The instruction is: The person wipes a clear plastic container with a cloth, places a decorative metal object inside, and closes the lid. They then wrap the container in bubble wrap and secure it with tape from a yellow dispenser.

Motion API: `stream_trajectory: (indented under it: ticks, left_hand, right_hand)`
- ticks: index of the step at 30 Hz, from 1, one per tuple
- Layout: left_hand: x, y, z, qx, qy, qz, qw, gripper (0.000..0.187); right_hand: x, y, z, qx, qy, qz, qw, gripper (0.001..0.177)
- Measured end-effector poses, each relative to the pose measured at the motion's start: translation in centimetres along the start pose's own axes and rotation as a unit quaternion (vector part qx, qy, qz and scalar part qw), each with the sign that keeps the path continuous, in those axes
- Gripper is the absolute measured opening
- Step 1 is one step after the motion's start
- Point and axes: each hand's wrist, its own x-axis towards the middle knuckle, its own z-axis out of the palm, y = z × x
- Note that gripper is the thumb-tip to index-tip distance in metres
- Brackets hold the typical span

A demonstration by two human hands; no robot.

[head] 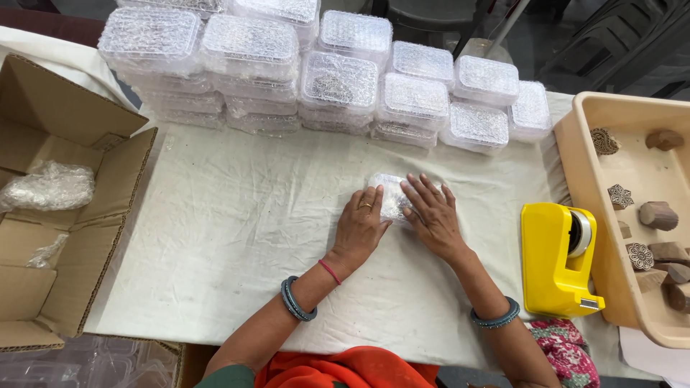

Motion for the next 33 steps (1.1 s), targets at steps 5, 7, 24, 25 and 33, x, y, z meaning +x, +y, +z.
stream_trajectory:
  ticks: [5,7,24,25,33]
  left_hand:
    - [0.1,-0.1,-1.3,-0.157,0.035,-0.052,0.986,0.071]
    - [-0.2,-0.4,-1.5,-0.215,0.068,-0.08,0.971,0.053]
    - [0.9,-0.7,4.1,-0.443,0.228,-0.338,0.799,0.014]
    - [0.8,-0.7,4.9,-0.485,0.244,-0.384,0.747,0.013]
    - [0.5,2.0,-0.3,-0.048,0.137,-0.076,0.986,0.029]
  right_hand:
    - [0.5,-1.0,-0.6,-0.092,-0.043,-0.012,0.995,0.044]
    - [0.8,-1.3,-0.6,-0.115,-0.054,-0.014,0.992,0.043]
    - [1.5,-3.0,-0.1,-0.124,-0.024,-0.005,0.992,0.04]
    - [1.5,-3.1,0.0,-0.126,-0.019,-0.007,0.992,0.04]
    - [1.2,-2.7,0.4,-0.102,-0.01,0.002,0.995,0.037]
